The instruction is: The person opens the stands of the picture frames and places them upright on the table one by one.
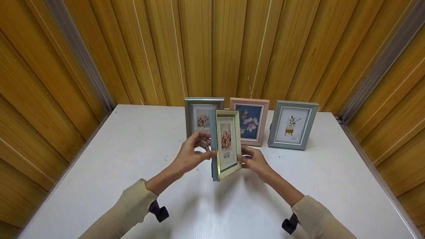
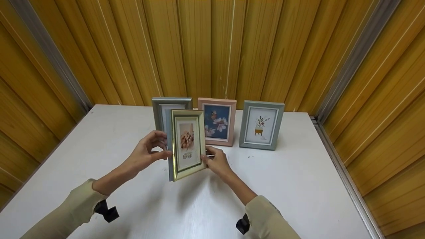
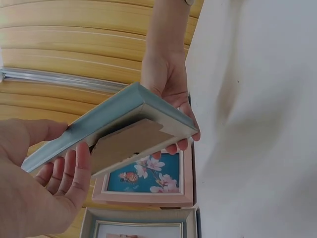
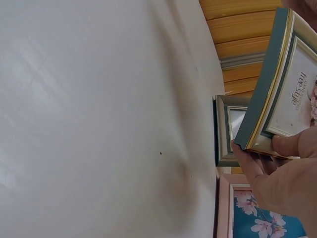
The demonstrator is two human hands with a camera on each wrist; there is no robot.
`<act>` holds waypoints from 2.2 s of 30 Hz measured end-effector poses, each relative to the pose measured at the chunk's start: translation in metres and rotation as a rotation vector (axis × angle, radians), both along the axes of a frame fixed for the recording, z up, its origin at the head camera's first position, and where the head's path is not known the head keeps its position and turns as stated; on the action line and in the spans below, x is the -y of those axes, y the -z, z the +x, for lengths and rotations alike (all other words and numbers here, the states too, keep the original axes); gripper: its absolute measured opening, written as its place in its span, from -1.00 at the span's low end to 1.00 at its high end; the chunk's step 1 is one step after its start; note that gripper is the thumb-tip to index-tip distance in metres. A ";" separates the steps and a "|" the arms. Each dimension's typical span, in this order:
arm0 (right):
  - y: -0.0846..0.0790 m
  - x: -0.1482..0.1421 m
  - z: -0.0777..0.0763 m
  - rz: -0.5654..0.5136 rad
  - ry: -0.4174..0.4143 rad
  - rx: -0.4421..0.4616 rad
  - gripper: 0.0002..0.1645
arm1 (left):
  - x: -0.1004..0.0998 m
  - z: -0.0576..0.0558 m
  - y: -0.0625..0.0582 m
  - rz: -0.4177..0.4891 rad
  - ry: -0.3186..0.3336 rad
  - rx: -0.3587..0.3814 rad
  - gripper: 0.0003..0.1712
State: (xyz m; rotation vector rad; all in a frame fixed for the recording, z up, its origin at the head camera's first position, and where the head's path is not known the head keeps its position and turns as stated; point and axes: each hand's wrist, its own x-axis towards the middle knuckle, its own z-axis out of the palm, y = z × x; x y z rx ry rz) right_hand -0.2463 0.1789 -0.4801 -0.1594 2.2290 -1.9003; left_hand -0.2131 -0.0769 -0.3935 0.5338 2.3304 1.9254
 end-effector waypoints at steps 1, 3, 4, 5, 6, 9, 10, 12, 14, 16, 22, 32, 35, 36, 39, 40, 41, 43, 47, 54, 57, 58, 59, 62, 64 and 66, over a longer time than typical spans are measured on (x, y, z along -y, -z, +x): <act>0.000 -0.001 0.000 -0.006 -0.017 0.007 -0.46 | -0.001 0.002 -0.001 -0.001 0.008 -0.017 -0.42; 0.001 -0.002 0.000 -0.019 -0.053 0.026 -0.44 | -0.003 0.006 -0.002 -0.007 0.026 -0.054 -0.42; 0.002 -0.003 0.000 -0.027 -0.071 0.035 -0.43 | -0.004 0.007 -0.002 -0.011 0.037 -0.072 -0.41; 0.003 -0.004 0.000 -0.038 -0.089 0.042 -0.41 | -0.005 0.008 -0.002 -0.015 0.050 -0.087 -0.39; 0.003 -0.005 0.000 -0.051 -0.097 0.051 -0.40 | -0.007 0.009 -0.003 -0.018 0.064 -0.098 -0.37; 0.005 -0.007 -0.001 -0.089 -0.130 0.067 -0.34 | -0.010 0.012 -0.003 -0.032 0.122 -0.127 -0.28; 0.006 -0.007 -0.001 -0.103 -0.141 0.069 -0.33 | -0.011 0.013 -0.003 -0.038 0.141 -0.132 -0.24; 0.007 -0.008 -0.001 -0.123 -0.158 0.075 -0.32 | -0.013 0.015 -0.002 -0.046 0.180 -0.133 -0.15; 0.008 -0.007 -0.001 -0.135 -0.177 0.082 -0.33 | -0.016 0.016 0.000 -0.052 0.213 -0.139 -0.07; 0.008 -0.006 -0.001 -0.139 -0.187 0.095 -0.32 | -0.019 0.016 0.001 -0.042 0.244 -0.137 -0.01; 0.009 -0.004 0.000 -0.138 -0.211 0.124 -0.37 | -0.028 0.015 0.007 0.002 0.316 -0.138 0.06; 0.012 -0.006 0.002 -0.192 -0.237 0.133 -0.47 | -0.030 0.017 0.017 -0.009 0.298 -0.010 -0.05; 0.013 -0.007 0.003 -0.208 -0.248 0.131 -0.51 | -0.030 0.017 0.020 -0.011 0.295 0.003 -0.08; 0.013 -0.007 0.003 -0.211 -0.251 0.132 -0.51 | -0.031 0.016 0.021 -0.008 0.295 0.000 -0.09; 0.014 -0.008 0.004 -0.217 -0.259 0.135 -0.47 | -0.031 0.015 0.022 0.004 0.295 -0.003 -0.11; 0.015 -0.009 0.004 -0.217 -0.260 0.137 -0.45 | -0.032 0.015 0.023 0.008 0.297 -0.004 -0.12; 0.015 -0.009 0.004 -0.218 -0.257 0.141 -0.42 | -0.032 0.014 0.023 0.011 0.298 -0.004 -0.13; 0.016 -0.011 0.004 -0.215 -0.248 0.150 -0.39 | -0.033 0.014 0.023 0.020 0.302 0.001 -0.13; 0.016 -0.012 0.004 -0.210 -0.230 0.158 -0.38 | -0.034 0.014 0.023 0.052 0.298 0.020 -0.13; 0.018 -0.013 0.003 -0.183 -0.215 0.171 -0.36 | -0.032 0.017 0.021 0.058 0.283 0.057 -0.16; 0.019 -0.013 0.003 -0.182 -0.205 0.178 -0.36 | -0.032 0.017 0.021 0.052 0.277 0.063 -0.20; 0.019 -0.013 0.003 -0.184 -0.204 0.178 -0.37 | -0.032 0.017 0.021 0.045 0.275 0.064 -0.21; 0.019 -0.013 0.003 -0.193 -0.205 0.178 -0.39 | -0.032 0.017 0.021 0.035 0.273 0.060 -0.23; 0.020 -0.012 0.005 -0.213 -0.219 0.168 -0.42 | -0.031 0.016 0.020 0.001 0.272 0.034 -0.27; 0.020 -0.012 0.005 -0.225 -0.236 0.157 -0.42 | -0.030 0.014 0.020 -0.024 0.271 0.015 -0.30; 0.020 -0.011 0.005 -0.233 -0.250 0.151 -0.39 | -0.027 0.013 0.019 -0.036 0.271 -0.002 -0.32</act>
